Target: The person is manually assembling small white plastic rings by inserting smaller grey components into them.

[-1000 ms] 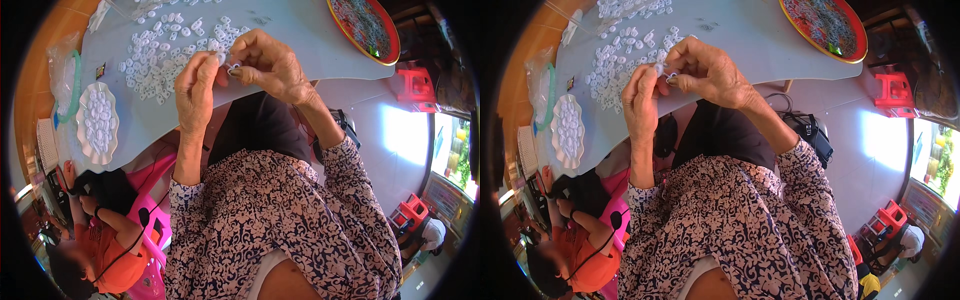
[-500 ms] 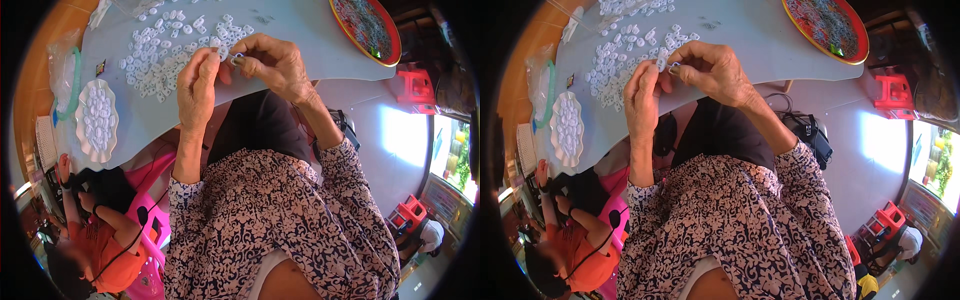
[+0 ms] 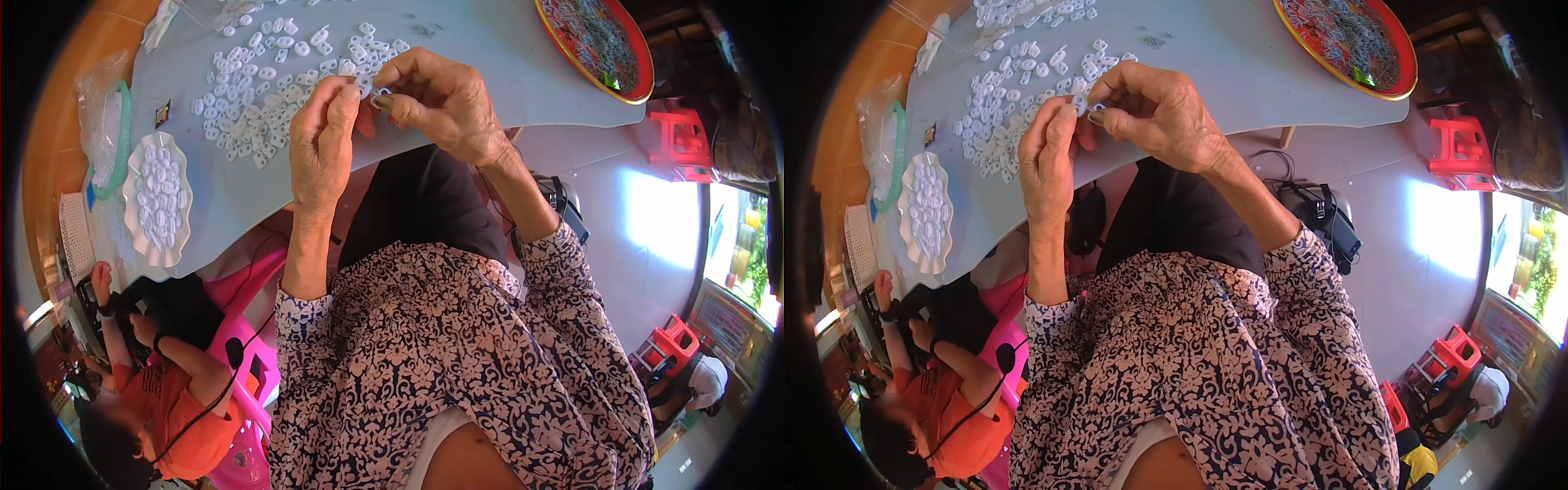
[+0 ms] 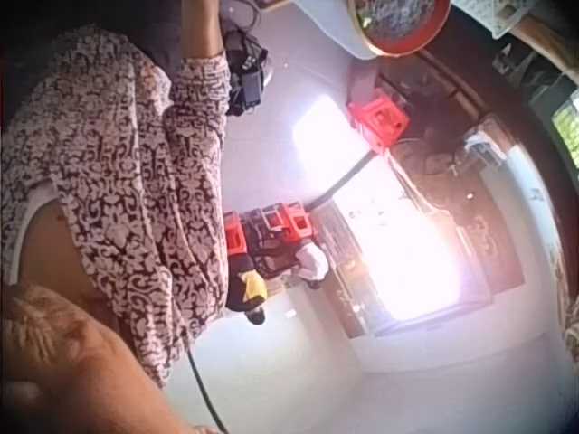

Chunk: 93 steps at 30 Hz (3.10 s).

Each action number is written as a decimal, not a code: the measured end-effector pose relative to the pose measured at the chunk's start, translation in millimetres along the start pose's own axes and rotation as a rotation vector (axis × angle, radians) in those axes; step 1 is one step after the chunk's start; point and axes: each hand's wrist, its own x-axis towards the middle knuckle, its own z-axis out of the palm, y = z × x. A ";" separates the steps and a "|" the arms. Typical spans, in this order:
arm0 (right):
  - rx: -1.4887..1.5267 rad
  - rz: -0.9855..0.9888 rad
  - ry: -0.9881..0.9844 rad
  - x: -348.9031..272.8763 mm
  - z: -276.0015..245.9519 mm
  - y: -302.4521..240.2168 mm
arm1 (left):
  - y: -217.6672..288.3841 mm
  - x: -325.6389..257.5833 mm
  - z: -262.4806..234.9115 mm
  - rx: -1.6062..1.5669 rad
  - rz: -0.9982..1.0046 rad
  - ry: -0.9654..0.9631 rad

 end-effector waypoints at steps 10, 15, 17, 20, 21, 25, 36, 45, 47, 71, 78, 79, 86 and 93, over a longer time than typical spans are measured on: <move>0.121 -0.085 -0.038 -0.4 -1.0 5.1 | 1.5 -0.2 -3.4 0.195 0.120 -0.062; 0.082 -0.095 -0.058 0.3 -1.8 7.4 | 2.8 -1.9 -7.7 0.292 0.173 -0.101; 0.052 -0.089 -0.065 0.6 -2.8 7.6 | 3.0 -2.1 -6.2 0.321 0.163 -0.140; 0.057 -0.097 -0.080 0.4 -2.8 5.7 | 2.9 -0.4 -8.4 0.298 0.165 -0.157; 0.057 -0.098 -0.080 0.5 -2.6 5.8 | 2.0 0.1 -8.6 0.298 0.166 -0.157; 0.116 -0.103 -0.041 0.9 1.7 4.3 | 0.4 -3.0 -7.4 0.265 0.183 -0.135; 0.073 -0.104 -0.075 0.7 -3.2 7.7 | 2.8 -1.5 -1.4 0.210 0.073 -0.087; 0.073 -0.057 -0.072 -1.2 0.2 -0.1 | 2.1 -2.1 -2.9 0.152 0.056 -0.041; 0.113 -0.073 -0.080 -1.3 0.5 -0.8 | 2.1 -2.2 -5.1 0.162 0.061 -0.063; 0.134 -0.051 -0.052 -1.9 0.5 0.6 | -0.9 -2.6 -2.5 0.175 0.093 0.035; 0.111 -0.047 -0.030 -2.0 1.0 0.7 | -0.6 -2.9 -1.5 0.158 0.082 0.030; 0.103 -0.049 -0.014 -2.0 0.8 0.9 | 0.5 -3.0 -0.6 0.155 0.067 0.037; 0.087 -0.055 0.006 -1.4 1.3 -0.4 | 3.6 -1.6 -2.6 0.141 0.022 0.013; 0.041 -0.060 -0.017 -1.8 0.4 2.6 | -0.7 -2.6 -1.2 0.183 0.111 0.025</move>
